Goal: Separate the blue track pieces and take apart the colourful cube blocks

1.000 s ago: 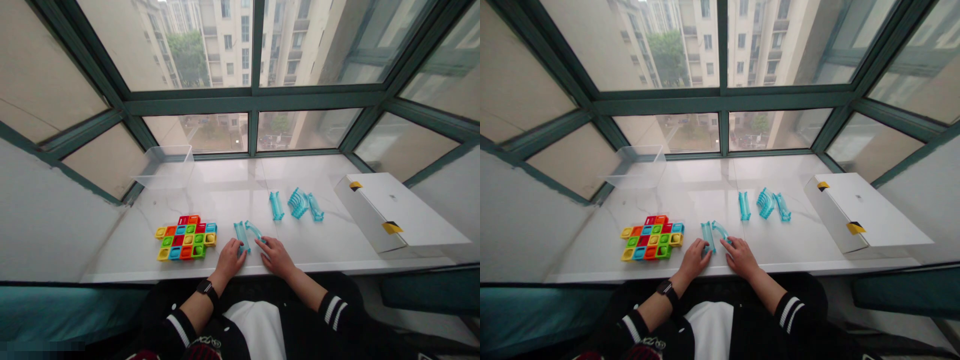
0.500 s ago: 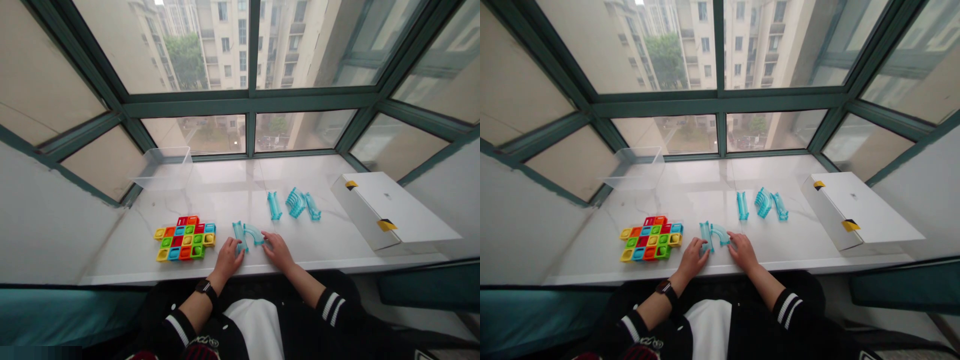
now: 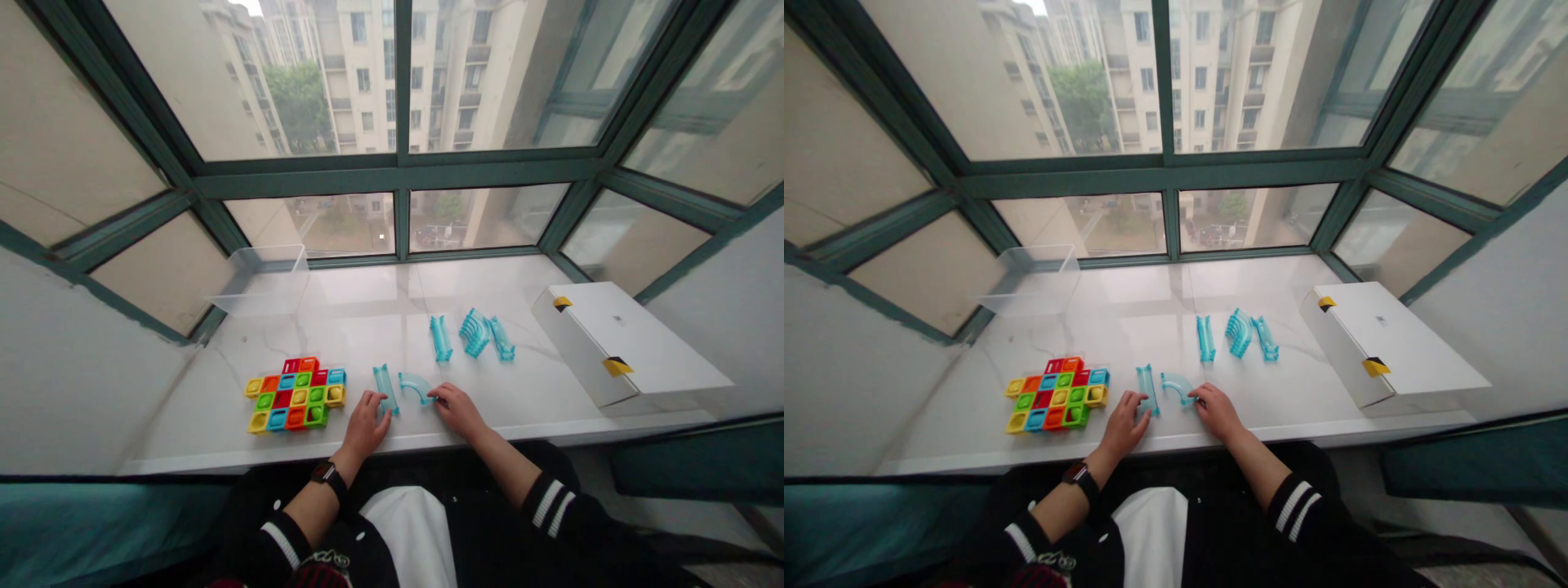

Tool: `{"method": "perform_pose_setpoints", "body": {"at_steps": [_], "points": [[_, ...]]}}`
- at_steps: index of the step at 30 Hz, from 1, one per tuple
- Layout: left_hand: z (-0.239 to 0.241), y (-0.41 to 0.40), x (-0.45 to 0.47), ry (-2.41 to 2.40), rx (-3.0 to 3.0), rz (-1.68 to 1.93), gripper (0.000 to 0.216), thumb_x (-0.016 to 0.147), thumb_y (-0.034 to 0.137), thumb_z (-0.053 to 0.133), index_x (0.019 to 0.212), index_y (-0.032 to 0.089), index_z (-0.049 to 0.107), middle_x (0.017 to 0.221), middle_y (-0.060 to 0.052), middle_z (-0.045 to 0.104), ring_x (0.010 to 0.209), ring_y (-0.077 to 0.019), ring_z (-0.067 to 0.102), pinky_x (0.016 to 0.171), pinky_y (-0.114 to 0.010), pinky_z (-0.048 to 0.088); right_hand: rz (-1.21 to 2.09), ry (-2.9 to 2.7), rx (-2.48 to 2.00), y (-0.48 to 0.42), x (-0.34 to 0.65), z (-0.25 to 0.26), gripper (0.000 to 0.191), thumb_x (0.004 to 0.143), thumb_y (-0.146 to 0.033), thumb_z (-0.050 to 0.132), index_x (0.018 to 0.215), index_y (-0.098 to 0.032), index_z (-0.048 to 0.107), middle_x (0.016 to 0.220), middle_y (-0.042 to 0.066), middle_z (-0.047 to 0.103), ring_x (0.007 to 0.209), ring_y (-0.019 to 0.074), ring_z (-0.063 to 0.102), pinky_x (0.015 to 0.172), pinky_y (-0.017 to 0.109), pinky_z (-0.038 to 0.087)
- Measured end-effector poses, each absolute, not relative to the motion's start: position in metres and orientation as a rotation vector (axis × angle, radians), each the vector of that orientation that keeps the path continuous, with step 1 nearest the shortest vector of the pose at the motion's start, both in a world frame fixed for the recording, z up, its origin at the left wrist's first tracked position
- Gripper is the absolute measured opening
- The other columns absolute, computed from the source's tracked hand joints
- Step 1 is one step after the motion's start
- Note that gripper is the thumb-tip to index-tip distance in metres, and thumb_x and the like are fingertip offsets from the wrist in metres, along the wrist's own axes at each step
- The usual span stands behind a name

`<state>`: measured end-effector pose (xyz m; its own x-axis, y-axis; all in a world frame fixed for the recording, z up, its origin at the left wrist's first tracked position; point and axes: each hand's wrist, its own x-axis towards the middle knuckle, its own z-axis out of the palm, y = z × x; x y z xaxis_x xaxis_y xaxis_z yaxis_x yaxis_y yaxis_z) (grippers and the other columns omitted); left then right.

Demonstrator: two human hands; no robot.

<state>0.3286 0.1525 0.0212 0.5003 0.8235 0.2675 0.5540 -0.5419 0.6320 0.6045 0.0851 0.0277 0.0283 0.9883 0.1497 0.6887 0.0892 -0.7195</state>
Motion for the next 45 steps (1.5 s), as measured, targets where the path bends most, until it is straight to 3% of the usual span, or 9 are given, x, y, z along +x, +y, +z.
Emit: {"method": "perform_pose_setpoints", "body": {"at_steps": [7, 13, 20, 27, 34, 45], "points": [[0.026, 0.152, 0.326, 1.119, 2.198, 0.764, 0.027, 0.096, 0.027, 0.056, 0.122, 0.023, 0.060, 0.107, -0.006, 0.059, 0.086, -0.0197, 0.062, 0.082, -0.038, 0.057, 0.537, -1.631, -1.582, 0.067, 0.622, 0.057, 0.022, 0.093, -0.018, 0.059, 0.106, -0.025, 0.075, 0.102, 0.006, 0.071, 0.088, 0.0211, 0.070, 0.087, 0.038, 0.058], [0.062, 0.150, 0.351, 1.098, 2.274, 0.966, 0.020, 0.095, 0.024, 0.055, 0.114, 0.024, 0.062, 0.109, -0.008, 0.062, 0.107, -0.0266, 0.060, 0.100, -0.047, 0.051, 0.429, -1.530, -1.558, 0.065, 0.637, 0.080, 0.019, 0.097, -0.026, 0.058, 0.106, -0.026, 0.075, 0.102, 0.007, 0.071, 0.088, 0.0224, 0.068, 0.086, 0.039, 0.058], [0.118, 0.144, 0.431, 0.715, 2.187, 0.897, 0.032, 0.096, 0.021, 0.057, 0.128, 0.024, 0.060, 0.128, -0.011, 0.061, 0.123, -0.0258, 0.058, 0.111, -0.047, 0.048, 0.273, -1.439, -1.582, 0.071, 0.654, 0.098, 0.017, 0.098, -0.029, 0.060, 0.105, -0.025, 0.075, 0.100, 0.007, 0.070, 0.086, 0.0224, 0.067, 0.087, 0.039, 0.057], [0.115, 0.151, 0.490, 0.552, 2.134, 0.832, 0.049, 0.095, 0.020, 0.061, 0.142, 0.024, 0.052, 0.146, -0.012, 0.057, 0.138, -0.0274, 0.052, 0.120, -0.053, 0.043, 0.149, -1.364, -1.633, 0.076, 0.681, 0.109, 0.019, 0.098, -0.028, 0.058, 0.108, -0.024, 0.074, 0.101, 0.007, 0.071, 0.086, 0.0215, 0.066, 0.086, 0.037, 0.056], [0.110, 0.169, 0.534, 0.508, 2.040, 0.810, 0.054, 0.092, 0.019, 0.062, 0.144, 0.026, 0.052, 0.150, -0.011, 0.056, 0.137, -0.0272, 0.054, 0.102, -0.045, 0.058, 0.037, -1.325, -1.701, 0.092, 0.713, 0.115, 0.019, 0.096, -0.028, 0.060, 0.105, -0.023, 0.075, 0.096, 0.007, 0.071, 0.082, 0.0211, 0.066, 0.082, 0.036, 0.055], [0.101, 0.200, 0.586, 0.690, 1.863, 0.661, 0.052, 0.091, 0.023, 0.066, 0.141, 0.021, 0.054, 0.145, -0.015, 0.058, 0.122, -0.0289, 0.063, 0.093, -0.044, 0.060, 0.051, -1.326, -1.857, 0.130, 0.749, 0.104, 0.019, 0.090, -0.024, 0.061, 0.100, -0.021, 0.076, 0.094, 0.007, 0.072, 0.082, 0.0220, 0.066, 0.084, 0.036, 0.053]]}}
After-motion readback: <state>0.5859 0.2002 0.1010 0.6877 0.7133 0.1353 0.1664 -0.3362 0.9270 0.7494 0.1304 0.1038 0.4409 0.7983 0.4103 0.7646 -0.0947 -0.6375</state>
